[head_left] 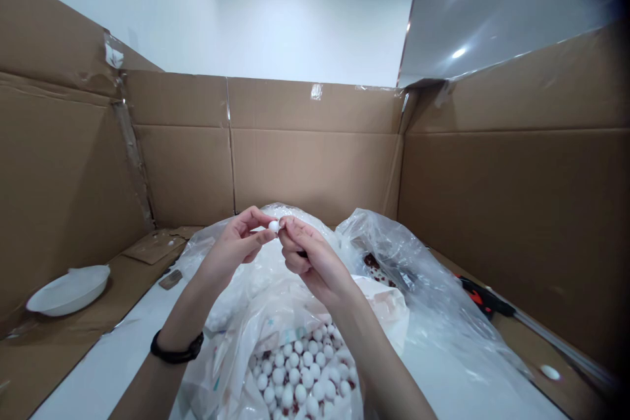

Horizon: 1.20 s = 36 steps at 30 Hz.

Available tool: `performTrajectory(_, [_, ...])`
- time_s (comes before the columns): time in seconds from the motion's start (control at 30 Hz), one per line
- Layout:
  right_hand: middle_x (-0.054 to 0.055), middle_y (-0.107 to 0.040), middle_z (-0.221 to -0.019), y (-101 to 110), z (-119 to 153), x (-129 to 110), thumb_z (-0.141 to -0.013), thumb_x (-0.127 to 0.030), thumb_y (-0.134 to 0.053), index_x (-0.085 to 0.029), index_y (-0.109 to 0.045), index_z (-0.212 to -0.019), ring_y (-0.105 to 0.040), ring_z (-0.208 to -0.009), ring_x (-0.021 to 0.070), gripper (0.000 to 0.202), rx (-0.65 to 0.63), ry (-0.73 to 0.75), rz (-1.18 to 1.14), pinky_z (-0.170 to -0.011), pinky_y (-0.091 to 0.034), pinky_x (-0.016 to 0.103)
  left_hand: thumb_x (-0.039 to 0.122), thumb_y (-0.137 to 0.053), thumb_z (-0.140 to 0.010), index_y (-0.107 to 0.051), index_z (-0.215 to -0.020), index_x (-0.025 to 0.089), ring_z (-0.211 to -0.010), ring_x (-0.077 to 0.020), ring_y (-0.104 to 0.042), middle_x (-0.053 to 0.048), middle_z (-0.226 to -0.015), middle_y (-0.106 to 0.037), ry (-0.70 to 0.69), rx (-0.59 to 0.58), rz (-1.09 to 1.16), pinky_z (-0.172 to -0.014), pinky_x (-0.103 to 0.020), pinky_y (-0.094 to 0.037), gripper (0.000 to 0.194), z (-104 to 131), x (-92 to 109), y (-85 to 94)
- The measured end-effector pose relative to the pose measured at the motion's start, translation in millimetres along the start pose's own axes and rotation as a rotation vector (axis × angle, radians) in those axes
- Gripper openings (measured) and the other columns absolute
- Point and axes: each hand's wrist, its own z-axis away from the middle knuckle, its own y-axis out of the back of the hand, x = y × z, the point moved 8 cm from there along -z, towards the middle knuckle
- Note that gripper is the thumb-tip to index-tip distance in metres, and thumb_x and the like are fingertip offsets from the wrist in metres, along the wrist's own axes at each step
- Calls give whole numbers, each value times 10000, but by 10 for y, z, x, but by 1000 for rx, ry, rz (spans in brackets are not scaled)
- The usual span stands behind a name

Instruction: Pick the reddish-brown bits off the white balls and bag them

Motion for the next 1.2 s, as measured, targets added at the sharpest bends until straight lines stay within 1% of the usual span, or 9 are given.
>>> performTrajectory(0.1, [-100, -204, -567, -12, -7, 12, -838, -402, -600, -179, -465, -756, -79, -444, 36, 274, 3, 25, 26, -384, -94, 181, 384, -712, -733, -537, -787, 178, -443, -28, -204, 72, -588, -399, -9, 19, -28, -406, -185, -141, 276, 6, 9, 24])
performTrajectory(0.27, [-103, -202, -548, -15, -12, 25, -856, -396, -581, -190, -469, -777, -80, -445, 45, 248, 11, 65, 59, -394, -85, 194, 365, -737, -699, -527, -738, 175, -444, -28, -258, 57, -635, -484, -31, 51, -43, -402, -178, -180, 286, 26, 59, 18])
performTrajectory(0.43, [-115, -216, -488, 0, -13, 15, -875, -398, -551, -212, -457, -789, -91, -427, 53, 226, 38, 135, 136, -404, -84, 204, 247, -769, -646, -534, -685, 171, -490, -42, -354, 51, -677, -540, -89, 161, -91, -441, -181, -254, 251, 54, 130, 32])
performTrajectory(0.53, [-121, -219, -457, 0, -15, -5, -881, -407, -539, -221, -456, -796, -107, -410, 54, 220, 54, 173, 195, -408, -87, 210, 220, -763, -645, -537, -669, 172, -537, -60, -404, 37, -719, -576, -137, 222, -139, -486, -194, -302, 233, 87, 167, 51])
performTrajectory(0.7, [-125, -225, -455, -12, -7, -36, -896, -394, -523, -225, -450, -818, -119, -406, 52, 200, 53, 195, 221, -409, -90, 213, 223, -772, -633, -606, -672, 175, -569, -87, -432, 39, -636, -532, -199, 296, -241, -523, -215, -333, 178, 126, 199, 110])
performTrajectory(0.87, [-134, -246, -455, -16, -12, -21, -897, -396, -526, -241, -447, -913, -113, -412, 53, 175, 42, 183, 221, -409, -92, 209, 270, -785, -621, -624, -654, 178, -582, -103, -459, 28, -627, -551, -226, 306, -273, -540, -230, -356, 188, 117, 197, 139])
performTrajectory(1.0, [-131, -252, -471, -20, -7, -26, -889, -411, -533, -236, -452, -905, -112, -417, 51, 193, 36, 186, 221, -408, -89, 210, 294, -797, -609, -616, -640, 176, -569, -101, -456, 25, -621, -555, -205, 301, -274, -527, -231, -353, 218, 144, 205, 122])
performTrajectory(1.07, [-128, -259, -481, -18, 1, -48, -883, -409, -544, -234, -458, -905, -115, -423, 51, 196, 33, 186, 225, -409, -91, 209, 312, -788, -629, -602, -629, 175, -569, -98, -452, 23, -629, -558, -211, 290, -274, -521, -228, -348, 231, 179, 240, 95])
performTrajectory(1.2, [-128, -241, -472, -62, 20, -78, -887, -385, -549, -231, -472, -894, -114, -420, 50, 172, -62, 135, 211, -413, -96, 205, 341, -760, -683, -590, -664, 182, -574, -90, -441, 34, -621, -528, -233, 277, -342, -518, -217, -339, 234, 257, 327, 49])
